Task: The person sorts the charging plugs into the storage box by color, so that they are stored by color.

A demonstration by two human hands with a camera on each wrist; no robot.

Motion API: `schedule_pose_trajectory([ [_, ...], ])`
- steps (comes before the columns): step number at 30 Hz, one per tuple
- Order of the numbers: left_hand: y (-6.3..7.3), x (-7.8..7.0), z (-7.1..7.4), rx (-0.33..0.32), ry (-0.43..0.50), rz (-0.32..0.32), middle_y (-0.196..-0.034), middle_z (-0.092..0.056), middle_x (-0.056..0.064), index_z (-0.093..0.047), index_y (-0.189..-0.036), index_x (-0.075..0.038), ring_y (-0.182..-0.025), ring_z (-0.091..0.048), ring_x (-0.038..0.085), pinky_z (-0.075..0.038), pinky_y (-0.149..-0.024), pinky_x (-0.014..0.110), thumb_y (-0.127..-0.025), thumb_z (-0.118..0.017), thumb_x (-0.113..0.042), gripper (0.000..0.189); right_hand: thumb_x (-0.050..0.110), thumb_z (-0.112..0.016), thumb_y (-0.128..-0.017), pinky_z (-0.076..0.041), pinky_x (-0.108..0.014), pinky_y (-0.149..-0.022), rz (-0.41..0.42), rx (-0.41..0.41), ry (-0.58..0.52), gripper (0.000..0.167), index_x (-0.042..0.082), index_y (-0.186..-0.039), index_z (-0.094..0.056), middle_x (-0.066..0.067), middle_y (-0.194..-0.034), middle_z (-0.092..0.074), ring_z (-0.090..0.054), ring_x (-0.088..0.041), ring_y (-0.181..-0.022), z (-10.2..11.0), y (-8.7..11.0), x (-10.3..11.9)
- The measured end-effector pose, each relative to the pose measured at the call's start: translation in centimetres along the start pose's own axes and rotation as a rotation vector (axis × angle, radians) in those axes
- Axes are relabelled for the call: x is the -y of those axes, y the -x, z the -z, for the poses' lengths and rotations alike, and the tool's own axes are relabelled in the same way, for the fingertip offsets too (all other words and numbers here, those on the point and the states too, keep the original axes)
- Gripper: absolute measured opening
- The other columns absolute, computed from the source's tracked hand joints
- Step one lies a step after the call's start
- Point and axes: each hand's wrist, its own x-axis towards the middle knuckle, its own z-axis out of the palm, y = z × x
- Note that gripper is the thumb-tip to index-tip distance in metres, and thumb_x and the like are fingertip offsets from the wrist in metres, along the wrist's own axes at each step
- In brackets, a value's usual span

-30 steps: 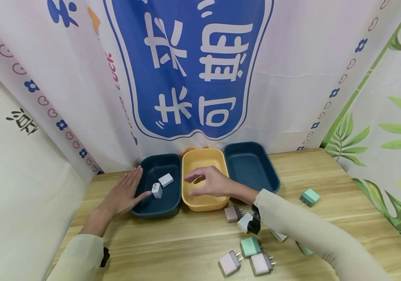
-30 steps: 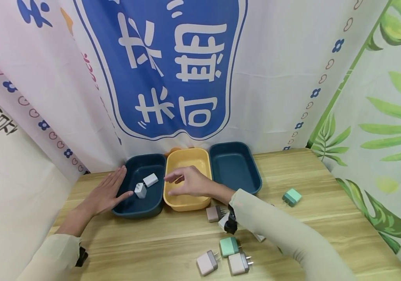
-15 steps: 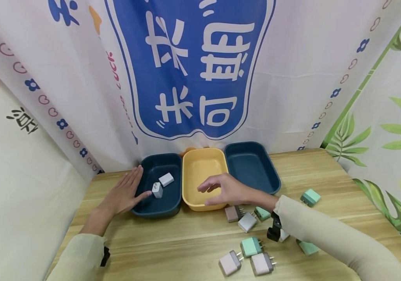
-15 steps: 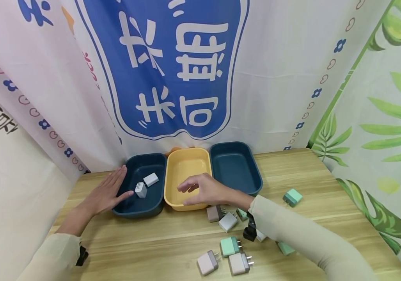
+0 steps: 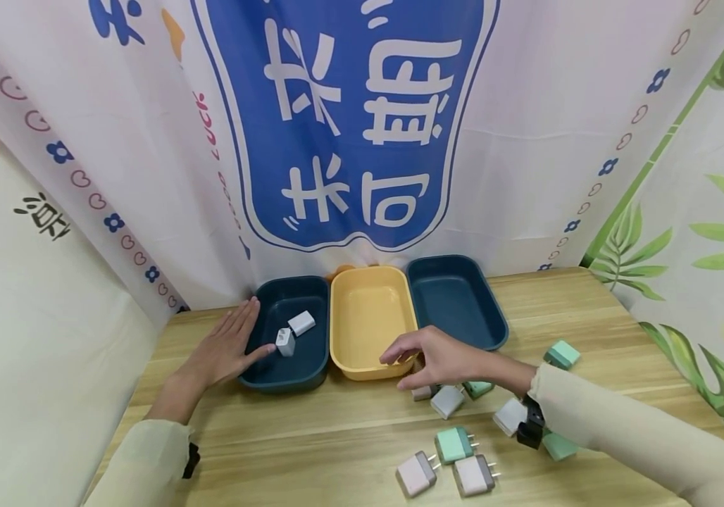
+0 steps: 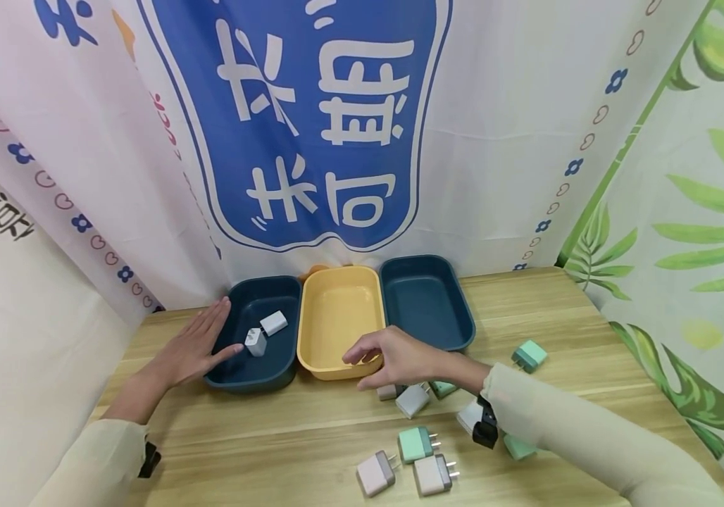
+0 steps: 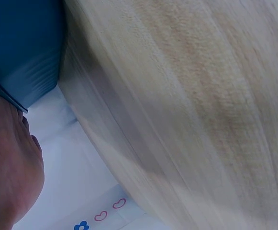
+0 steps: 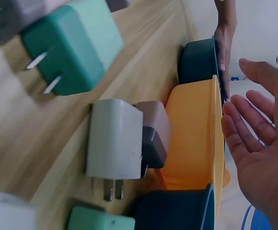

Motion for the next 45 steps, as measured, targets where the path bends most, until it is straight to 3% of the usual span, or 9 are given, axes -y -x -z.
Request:
schedule_pose_trajectory([
  [3, -0.1, 0.0, -0.1, 0.003, 0.0, 0.0, -0.177, -0.005, 0.021, -0.008, -0.169, 0.001, -0.163, -0.009, 0.042, -0.011, -0.131, 0.06, -0.104, -0.045, -0.07, 0.103, 0.016, -0.086, -0.091, -0.062, -0.046, -0.095, 0.023, 0.011, 0.039, 0.038, 0.005, -0.126, -0.075, -0.01, -0.123, -0.076, -0.074, -0.026, -0.11, 0.0, 0.9, -0.2],
  [8, 0.0, -0.1, 0.0, 0.0, 0.001, -0.001, -0.177, -0.006, 0.022, -0.008, -0.168, 0.002, -0.162, -0.011, 0.044, -0.012, -0.131, 0.06, -0.104, -0.046, -0.068, 0.103, 0.014, -0.087, -0.089, -0.062, -0.043, -0.093, 0.029, 0.031, 0.113, 0.037, 0.011, -0.125, -0.077, -0.009, -0.122, -0.077, -0.073, -0.026, -0.108, 0.2, 2.2, 0.0],
  [14, 0.1, -0.2, 0.1, 0.002, -0.004, 0.001, -0.177, -0.006, 0.022, -0.006, -0.169, 0.001, -0.162, -0.011, 0.044, -0.012, -0.131, 0.061, -0.105, -0.046, -0.068, 0.102, 0.015, -0.089, -0.087, -0.062, -0.04, -0.093, 0.054, 0.044, 0.166, 0.038, 0.009, -0.123, -0.077, -0.007, -0.123, -0.077, -0.072, -0.016, -0.111, 0.4, 3.6, -0.2],
  [19, 0.1, -0.2, 0.0, -0.003, -0.002, -0.001, -0.177, -0.006, 0.022, -0.006, -0.169, 0.001, -0.162, -0.011, 0.043, -0.011, -0.131, 0.06, -0.105, -0.047, -0.068, 0.102, 0.015, -0.086, -0.088, -0.061, -0.037, -0.096, 0.018, 0.068, 0.179, 0.038, 0.007, -0.124, -0.077, -0.003, -0.125, -0.076, -0.07, -0.011, -0.114, 0.5, 4.7, -0.4],
  [24, 0.1, -0.2, 0.0, -0.006, -0.006, -0.004, -0.177, -0.006, 0.022, -0.006, -0.169, 0.001, -0.162, -0.011, 0.043, -0.012, -0.131, 0.06, -0.105, -0.046, -0.068, 0.102, 0.016, -0.085, -0.089, -0.061, -0.038, -0.095, -0.009, 0.094, 0.176, 0.038, 0.009, -0.126, -0.077, 0.0, -0.123, -0.075, -0.071, -0.013, -0.111, 0.4, 5.7, -0.6],
  [35, 0.1, -0.2, 0.0, -0.008, -0.003, -0.004, -0.177, -0.006, 0.022, -0.006, -0.169, 0.001, -0.162, -0.011, 0.044, -0.012, -0.131, 0.061, -0.105, -0.046, -0.067, 0.102, 0.014, -0.088, -0.088, -0.063, -0.036, -0.086, 0.027, 0.047, 0.234, 0.037, 0.009, -0.123, -0.077, 0.0, -0.12, -0.075, -0.072, -0.015, -0.105, 0.1, 7.5, -2.0],
  [45, 0.1, -0.1, -0.1, -0.011, 0.007, 0.003, -0.177, -0.006, 0.022, -0.005, -0.169, 0.001, -0.162, -0.011, 0.043, -0.013, -0.131, 0.061, -0.105, -0.047, -0.066, 0.102, 0.015, -0.089, -0.086, -0.062, -0.031, -0.092, 0.03, 0.025, 0.31, 0.038, 0.007, -0.122, -0.077, -0.002, -0.121, -0.075, -0.07, -0.013, -0.111, -0.3, 7.8, -2.3],
])
